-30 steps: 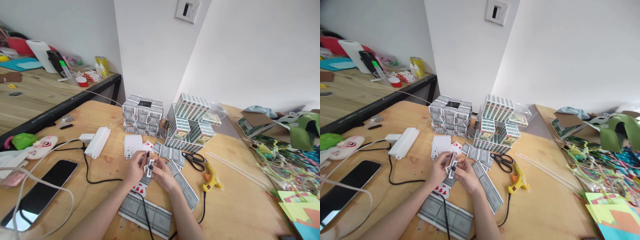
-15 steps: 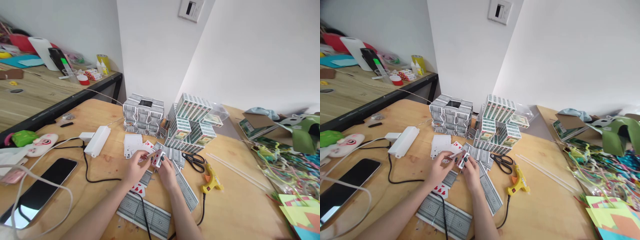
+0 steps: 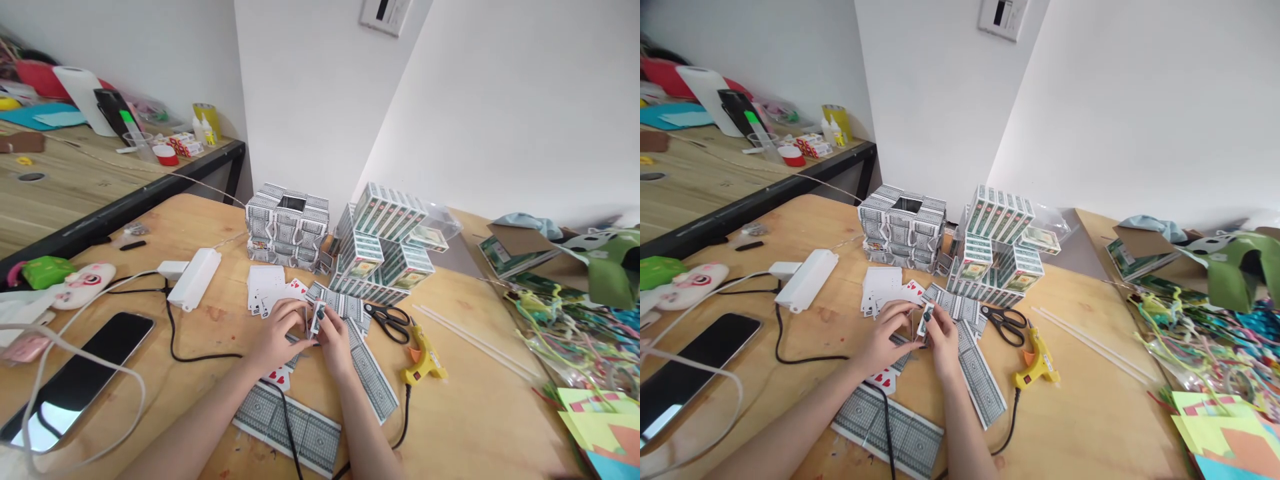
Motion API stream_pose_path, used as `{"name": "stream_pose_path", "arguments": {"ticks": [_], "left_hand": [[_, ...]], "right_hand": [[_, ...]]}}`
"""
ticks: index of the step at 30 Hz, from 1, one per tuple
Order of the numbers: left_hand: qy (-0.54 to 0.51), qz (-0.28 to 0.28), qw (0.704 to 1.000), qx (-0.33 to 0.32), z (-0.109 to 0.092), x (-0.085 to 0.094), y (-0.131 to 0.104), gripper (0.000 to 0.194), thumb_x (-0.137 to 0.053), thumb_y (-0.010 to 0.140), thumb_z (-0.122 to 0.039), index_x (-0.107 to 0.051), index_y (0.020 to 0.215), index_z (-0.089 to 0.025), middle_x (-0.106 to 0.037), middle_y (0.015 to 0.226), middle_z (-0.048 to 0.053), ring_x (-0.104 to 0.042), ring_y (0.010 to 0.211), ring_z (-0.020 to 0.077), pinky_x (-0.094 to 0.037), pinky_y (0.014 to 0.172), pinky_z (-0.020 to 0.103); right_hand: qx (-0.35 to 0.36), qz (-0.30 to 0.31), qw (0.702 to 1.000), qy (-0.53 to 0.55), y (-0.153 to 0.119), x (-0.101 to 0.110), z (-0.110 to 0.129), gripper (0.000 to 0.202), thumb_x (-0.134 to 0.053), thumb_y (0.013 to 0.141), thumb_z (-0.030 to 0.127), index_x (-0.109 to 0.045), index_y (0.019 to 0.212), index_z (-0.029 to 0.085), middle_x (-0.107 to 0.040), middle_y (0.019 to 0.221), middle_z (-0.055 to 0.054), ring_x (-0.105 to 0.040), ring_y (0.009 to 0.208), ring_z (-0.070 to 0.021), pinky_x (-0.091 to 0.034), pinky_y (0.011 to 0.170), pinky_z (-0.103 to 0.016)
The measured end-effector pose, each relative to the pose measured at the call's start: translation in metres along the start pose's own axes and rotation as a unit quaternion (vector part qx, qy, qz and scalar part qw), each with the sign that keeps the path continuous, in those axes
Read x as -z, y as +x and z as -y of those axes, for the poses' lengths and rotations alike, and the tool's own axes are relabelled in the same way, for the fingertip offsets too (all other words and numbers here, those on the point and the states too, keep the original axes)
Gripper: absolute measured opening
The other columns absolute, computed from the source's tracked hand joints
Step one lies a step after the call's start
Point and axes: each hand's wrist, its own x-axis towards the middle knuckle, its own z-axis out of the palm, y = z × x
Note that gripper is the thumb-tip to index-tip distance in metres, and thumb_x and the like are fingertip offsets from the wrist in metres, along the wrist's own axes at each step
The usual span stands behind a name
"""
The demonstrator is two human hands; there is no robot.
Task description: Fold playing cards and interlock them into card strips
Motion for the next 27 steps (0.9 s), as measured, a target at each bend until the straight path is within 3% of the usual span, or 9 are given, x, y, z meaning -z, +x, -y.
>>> {"name": "stream_pose_path", "arguments": {"ticks": [3,7,14,22,27], "left_hand": [[-0.025,-0.032,0.999,0.033,0.005,-0.003,-0.001,0.03,-0.069,0.065,-0.022,-0.05,0.089,-0.019,-0.055,0.11,0.009,-0.047,0.108,0.0232,-0.043,0.089,0.041],[-0.023,-0.028,0.998,0.055,0.006,-0.004,-0.001,0.057,-0.067,0.066,-0.015,-0.042,0.117,-0.022,-0.051,0.115,0.009,-0.045,0.11,0.0233,-0.043,0.09,0.042],[0.01,0.016,1.0,0.024,0.006,-0.003,-0.001,0.061,-0.064,0.063,-0.006,-0.044,0.118,-0.024,-0.052,0.116,0.006,-0.042,0.113,0.024,-0.039,0.094,0.044],[0.003,0.016,1.0,0.014,0.01,-0.005,-0.002,0.061,-0.058,0.066,-0.003,-0.043,0.12,-0.026,-0.048,0.12,0.005,-0.04,0.116,0.0225,-0.037,0.098,0.044],[-0.004,0.026,1.0,0.012,0.013,-0.006,-0.004,0.064,-0.062,0.068,-0.009,-0.04,0.125,-0.029,-0.047,0.121,0.005,-0.041,0.115,0.0224,-0.039,0.097,0.043]], "right_hand": [[-0.065,0.006,0.993,0.099,-0.001,-0.002,0.002,0.048,-0.062,0.071,0.039,-0.056,0.116,0.023,-0.065,0.099,-0.004,-0.06,0.077,-0.0179,-0.047,0.063,-0.027],[-0.059,-0.005,0.992,0.111,-0.001,-0.003,0.003,0.051,-0.065,0.068,0.039,-0.057,0.115,0.022,-0.066,0.095,-0.004,-0.06,0.075,-0.0183,-0.047,0.062,-0.028],[0.004,0.002,1.0,0.02,0.0,-0.002,0.001,0.048,-0.067,0.067,0.035,-0.059,0.111,0.02,-0.062,0.106,-0.006,-0.057,0.094,-0.0213,-0.046,0.081,-0.033],[0.015,0.017,1.0,0.022,0.002,-0.001,-0.001,0.045,-0.068,0.066,0.031,-0.059,0.109,0.02,-0.062,0.104,-0.006,-0.058,0.092,-0.0196,-0.045,0.083,-0.034],[-0.008,0.007,1.0,0.026,0.001,-0.002,0.003,0.043,-0.067,0.067,0.034,-0.06,0.107,0.019,-0.064,0.101,-0.006,-0.059,0.087,-0.0195,-0.047,0.075,-0.031]]}}
